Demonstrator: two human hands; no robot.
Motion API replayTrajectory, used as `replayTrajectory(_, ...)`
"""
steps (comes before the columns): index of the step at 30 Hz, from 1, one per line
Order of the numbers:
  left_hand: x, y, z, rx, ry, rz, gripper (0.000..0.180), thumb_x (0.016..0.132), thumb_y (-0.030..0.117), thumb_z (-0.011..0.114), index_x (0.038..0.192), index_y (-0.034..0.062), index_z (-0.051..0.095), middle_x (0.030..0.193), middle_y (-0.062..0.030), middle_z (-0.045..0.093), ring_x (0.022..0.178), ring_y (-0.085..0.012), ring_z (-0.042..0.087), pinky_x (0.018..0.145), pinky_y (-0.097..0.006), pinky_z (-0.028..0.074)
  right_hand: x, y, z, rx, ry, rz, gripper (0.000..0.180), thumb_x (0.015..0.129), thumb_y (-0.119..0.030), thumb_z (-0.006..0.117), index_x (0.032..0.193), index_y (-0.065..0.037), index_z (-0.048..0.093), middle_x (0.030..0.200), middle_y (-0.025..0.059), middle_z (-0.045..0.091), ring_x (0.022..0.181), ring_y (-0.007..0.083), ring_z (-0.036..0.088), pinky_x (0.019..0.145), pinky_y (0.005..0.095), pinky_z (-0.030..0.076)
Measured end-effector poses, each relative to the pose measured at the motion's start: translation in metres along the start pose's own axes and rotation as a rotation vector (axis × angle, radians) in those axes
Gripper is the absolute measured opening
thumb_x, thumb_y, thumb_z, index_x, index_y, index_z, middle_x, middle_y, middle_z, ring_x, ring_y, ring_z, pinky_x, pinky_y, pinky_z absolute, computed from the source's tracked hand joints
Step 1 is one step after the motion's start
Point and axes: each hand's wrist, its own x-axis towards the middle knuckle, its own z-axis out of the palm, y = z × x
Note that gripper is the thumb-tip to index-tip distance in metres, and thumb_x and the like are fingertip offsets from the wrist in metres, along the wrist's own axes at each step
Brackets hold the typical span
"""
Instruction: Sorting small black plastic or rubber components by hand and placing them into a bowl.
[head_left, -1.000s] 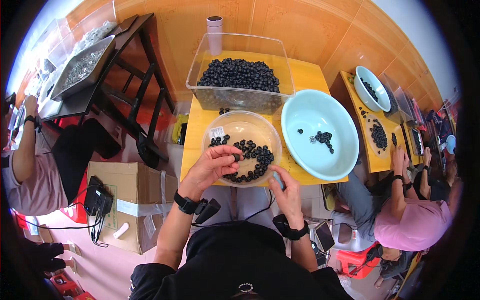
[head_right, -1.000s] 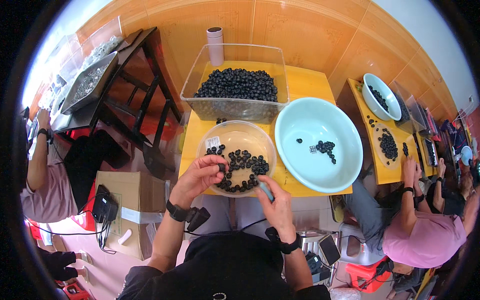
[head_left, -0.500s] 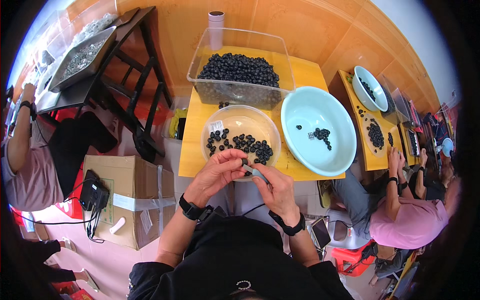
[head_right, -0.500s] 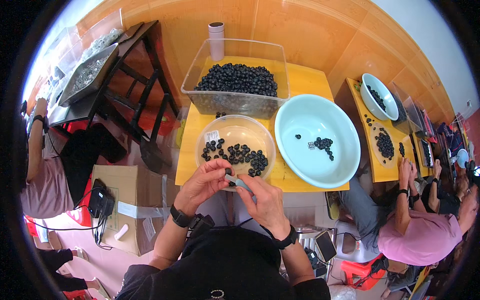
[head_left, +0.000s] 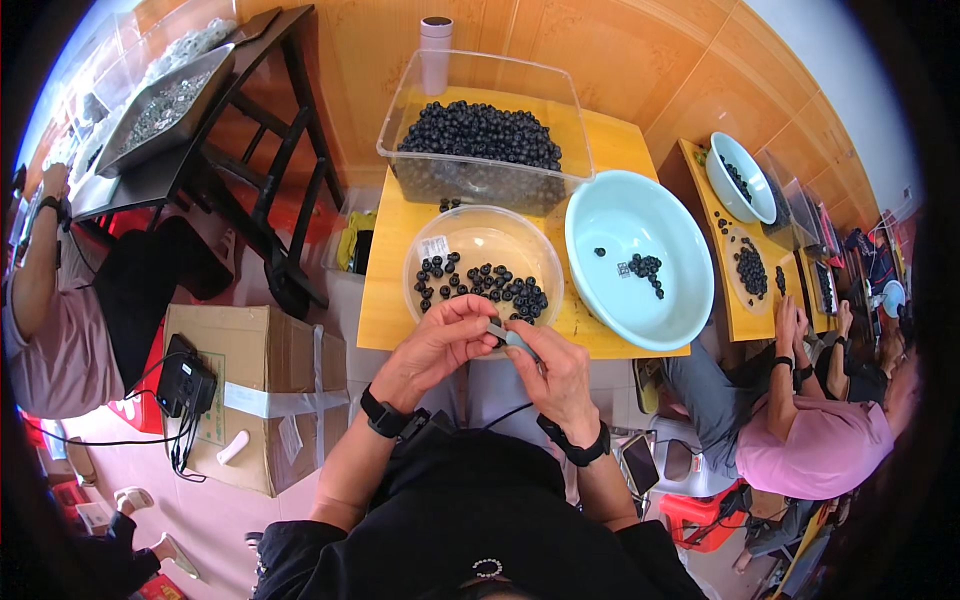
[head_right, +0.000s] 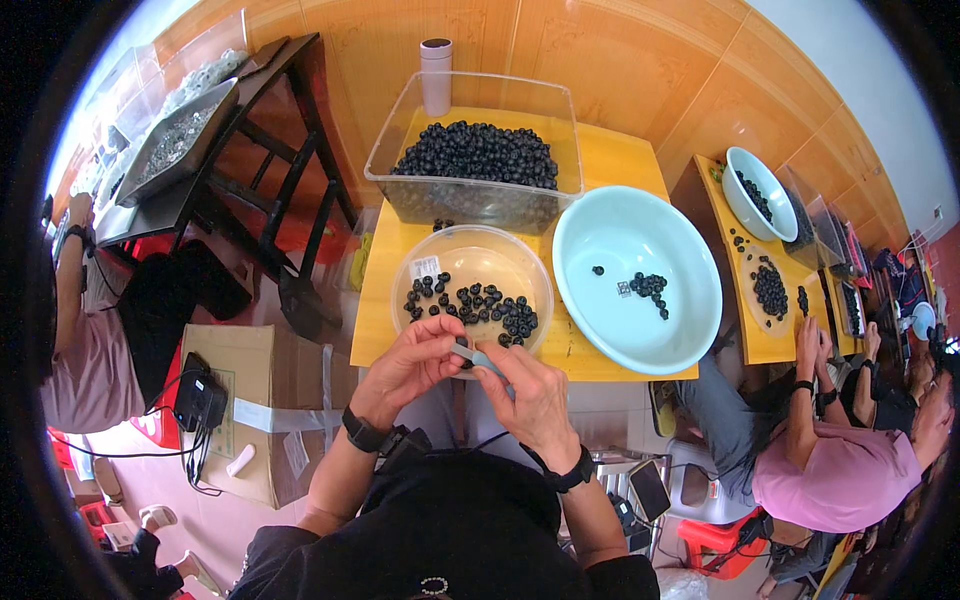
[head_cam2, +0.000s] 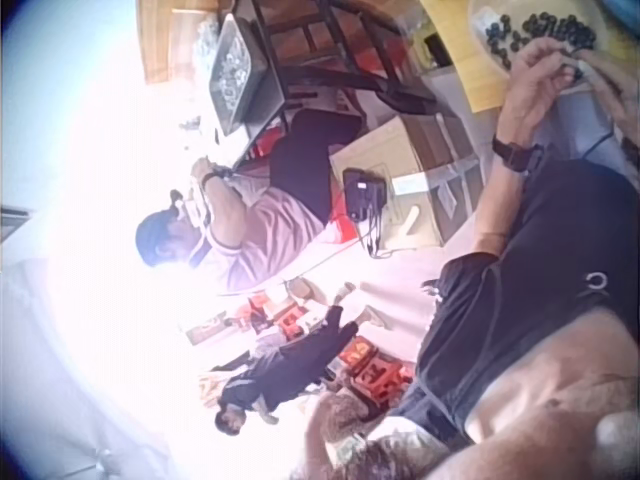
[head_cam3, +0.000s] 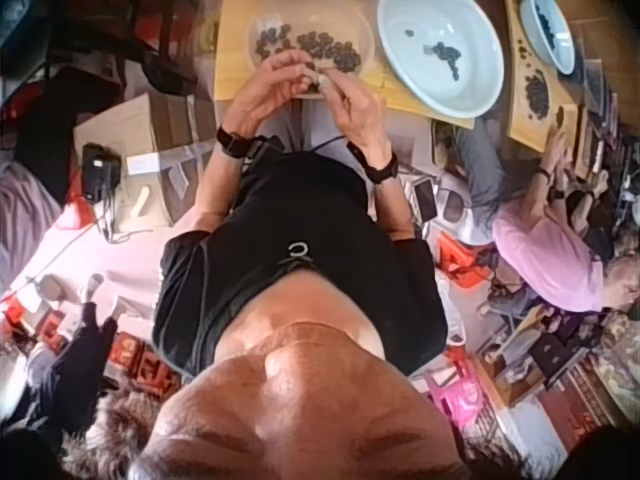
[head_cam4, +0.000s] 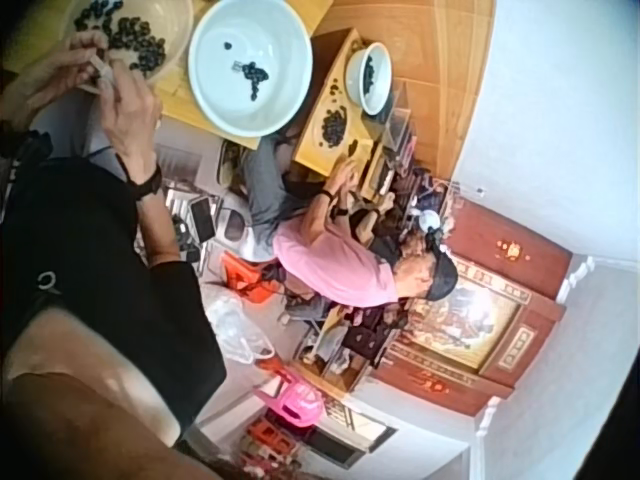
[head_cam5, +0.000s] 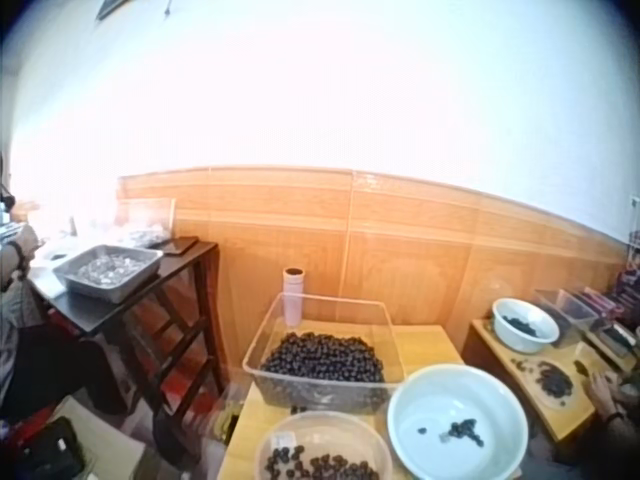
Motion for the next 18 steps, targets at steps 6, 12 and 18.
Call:
replayTrajectory(6, 0.001, -0.002, -0.004, -0.045, -0.005, 0.001, 0.014, 0.086, 0.005, 0.059, 0.1, 0.0032, 0.058, 0.088, -0.0072, 0.064, 0.075, -0.0124, 0.065, 0.071, -0.024, 0.055, 0.001, 0.006, 0.007, 0.065, 0.03, -0.028, 0.024, 0.08, -0.013, 0.064, 0.102, -0.004, 0.061, 0.074, 0.0109, 0.06, 0.056, 0.0253, 0.059, 0.05, 0.0335, 0.045)
replayTrajectory(12, 0.005, 0.005, 0.001, -0.002, 0.011, -0.017, 0.013, 0.085, 0.005, 0.06, 0.098, 0.0029, 0.059, 0.089, -0.0065, 0.064, 0.073, -0.0126, 0.064, 0.068, -0.023, 0.054, 0.007, 0.012, 0.003, 0.048, 0.051, -0.08, 0.022, 0.081, -0.013, 0.063, 0.102, -0.004, 0.062, 0.072, 0.0109, 0.058, 0.054, 0.0252, 0.057, 0.048, 0.0322, 0.043)
replayTrajectory(18, -0.01, 0.012, 0.031, 0.148, -0.039, -0.089, 0.017, 0.08, 0.009, 0.066, 0.093, 0.0037, 0.056, 0.085, -0.0104, 0.059, 0.064, -0.0104, 0.057, 0.06, -0.02, 0.047, 0.006, 0.043, -0.002, -0.077, 0.222, 0.091, 0.02, 0.084, -0.014, 0.061, 0.099, -0.001, 0.064, 0.071, 0.0133, 0.062, 0.056, 0.0268, 0.058, 0.051, 0.0337, 0.043)
